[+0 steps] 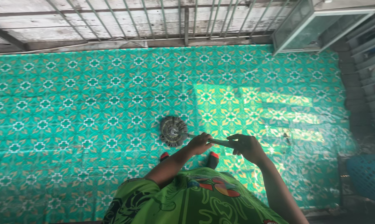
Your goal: The person mops a patterned green tiled floor by moving a mop head across the surface.
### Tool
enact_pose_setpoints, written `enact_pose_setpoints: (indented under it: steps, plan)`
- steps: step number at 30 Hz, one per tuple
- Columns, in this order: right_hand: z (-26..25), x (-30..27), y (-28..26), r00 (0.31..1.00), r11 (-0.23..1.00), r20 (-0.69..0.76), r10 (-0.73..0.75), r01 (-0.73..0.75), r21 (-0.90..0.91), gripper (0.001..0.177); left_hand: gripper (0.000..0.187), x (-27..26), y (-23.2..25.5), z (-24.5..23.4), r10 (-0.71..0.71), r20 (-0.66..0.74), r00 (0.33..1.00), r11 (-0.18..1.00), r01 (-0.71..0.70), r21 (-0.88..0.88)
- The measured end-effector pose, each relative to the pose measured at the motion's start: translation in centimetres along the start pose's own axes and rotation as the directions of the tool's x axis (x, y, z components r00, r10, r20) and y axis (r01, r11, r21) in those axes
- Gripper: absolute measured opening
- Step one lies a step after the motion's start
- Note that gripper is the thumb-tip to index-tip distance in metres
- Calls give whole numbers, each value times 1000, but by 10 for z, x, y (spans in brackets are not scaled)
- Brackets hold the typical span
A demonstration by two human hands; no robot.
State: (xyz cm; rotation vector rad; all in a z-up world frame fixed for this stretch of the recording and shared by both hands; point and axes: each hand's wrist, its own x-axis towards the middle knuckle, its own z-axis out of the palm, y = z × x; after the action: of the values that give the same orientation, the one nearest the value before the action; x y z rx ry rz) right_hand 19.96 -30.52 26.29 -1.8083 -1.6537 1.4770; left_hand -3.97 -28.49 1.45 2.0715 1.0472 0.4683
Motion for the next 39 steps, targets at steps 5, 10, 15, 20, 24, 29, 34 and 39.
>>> enact_pose_setpoints:
  steps: [5,10,15,20,24,29,34,39]
  plan:
    - [112,85,-16,953,997,296,-68,73,-6,31,37,-100,-71,-79,-297,-41,954,954,298,19]
    - [250,143,-59,811,974,582,-61,175,-141,34,54,-198,-129,-147,-583,-149,799,792,599,113]
    - [335,158,-86,708,761,625,-330,591,-268,40,55,-245,-142,-178,-799,-109,591,581,806,113]
    - [307,154,-80,802,767,568,-185,479,-427,44,42,-236,-129,-158,-680,-263,684,706,708,15]
    - [226,134,-54,822,792,519,-234,471,-389,40,45,-187,-97,-111,-527,-390,755,817,576,10]
    - [103,79,4,968,941,236,81,4,-339,26,39,-103,-43,-36,-382,-226,896,924,377,-68]
    - [-4,8,112,990,990,56,129,-125,-62,28,48,-23,29,49,-215,119,969,969,227,-93]
    - [-40,-32,169,946,946,17,325,-324,-15,30,58,9,80,99,-243,301,922,967,253,5]
